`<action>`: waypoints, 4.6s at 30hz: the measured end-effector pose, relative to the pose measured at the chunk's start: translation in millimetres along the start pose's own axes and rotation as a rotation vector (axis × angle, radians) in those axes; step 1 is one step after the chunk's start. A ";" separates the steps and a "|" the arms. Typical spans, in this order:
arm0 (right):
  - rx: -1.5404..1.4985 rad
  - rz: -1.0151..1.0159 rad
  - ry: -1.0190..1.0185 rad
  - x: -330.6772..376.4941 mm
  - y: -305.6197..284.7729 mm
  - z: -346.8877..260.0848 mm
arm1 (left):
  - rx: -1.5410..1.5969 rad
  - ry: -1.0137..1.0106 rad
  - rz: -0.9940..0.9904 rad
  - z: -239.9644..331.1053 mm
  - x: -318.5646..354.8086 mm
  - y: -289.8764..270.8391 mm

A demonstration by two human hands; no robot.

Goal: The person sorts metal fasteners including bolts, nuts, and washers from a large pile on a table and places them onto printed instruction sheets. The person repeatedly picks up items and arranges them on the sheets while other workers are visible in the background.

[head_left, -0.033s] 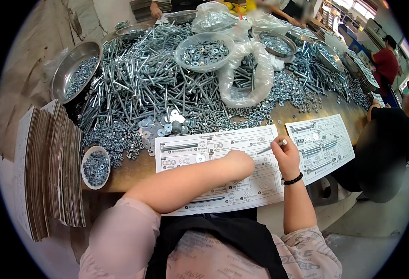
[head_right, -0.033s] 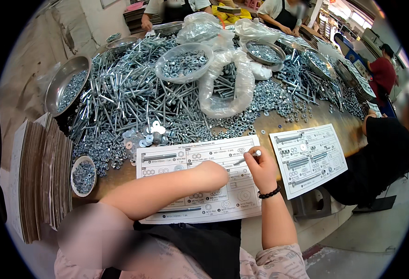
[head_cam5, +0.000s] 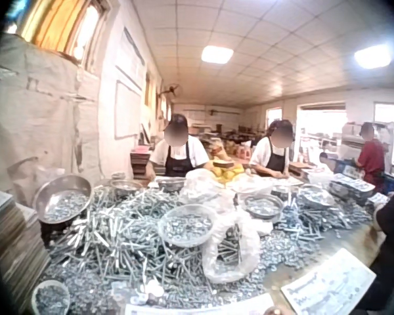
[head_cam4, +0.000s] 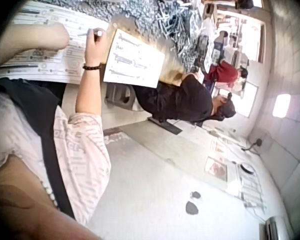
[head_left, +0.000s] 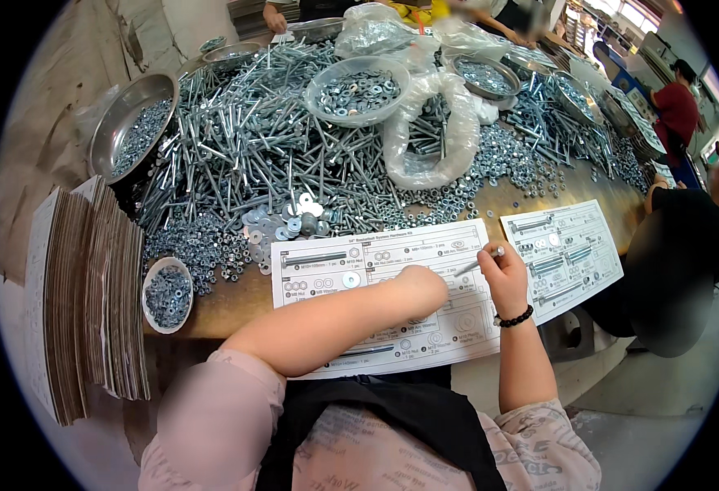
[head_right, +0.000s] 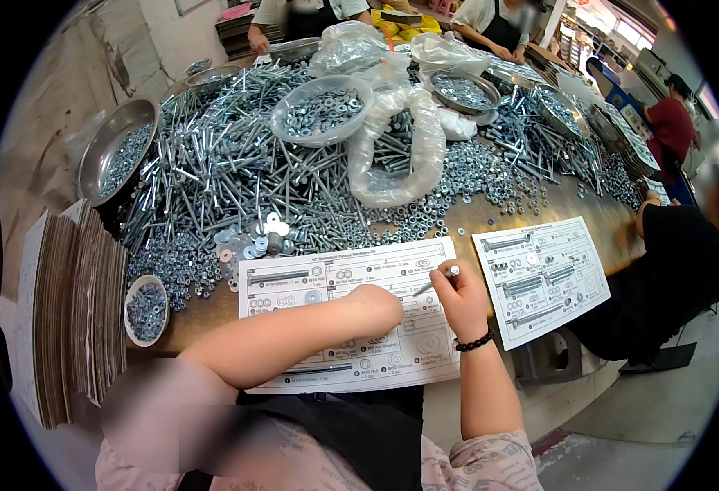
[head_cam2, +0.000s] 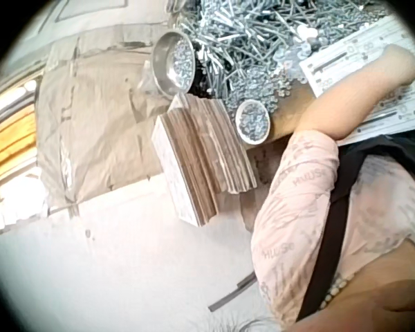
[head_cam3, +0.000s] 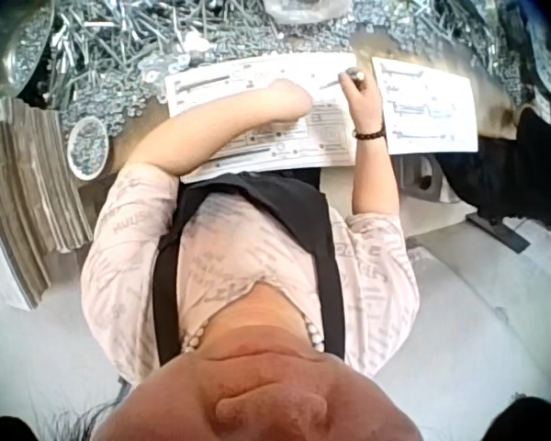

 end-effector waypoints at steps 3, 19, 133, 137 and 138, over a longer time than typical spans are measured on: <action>0.079 -0.052 -0.013 10.6 -8.0 4.2 | 0.138 -0.071 0.098 -6.5 -0.4 4.5; 0.555 -0.625 -0.617 44.3 71.8 9.4 | 0.367 -0.217 0.604 -62.4 71.5 49.7; 0.625 -0.394 -0.816 -166.9 145.9 -54.2 | 0.546 -0.724 1.173 -212.8 202.3 107.6; 0.862 -0.427 -0.720 -224.6 193.6 -52.5 | 0.493 -0.747 1.244 -216.4 202.9 119.1; 0.927 -0.467 -0.670 -237.8 201.8 -47.9 | 0.485 -0.748 1.272 -215.4 203.8 116.5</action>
Point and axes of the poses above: each hand's wrist, its own x-axis away from the middle knuckle, its own y-axis out of the palm, z = x × y, the point moved 7 cm from there along -x, towards the middle knuckle, and after that the axes turned 14 degrees about -y, right-handed, at the moved point
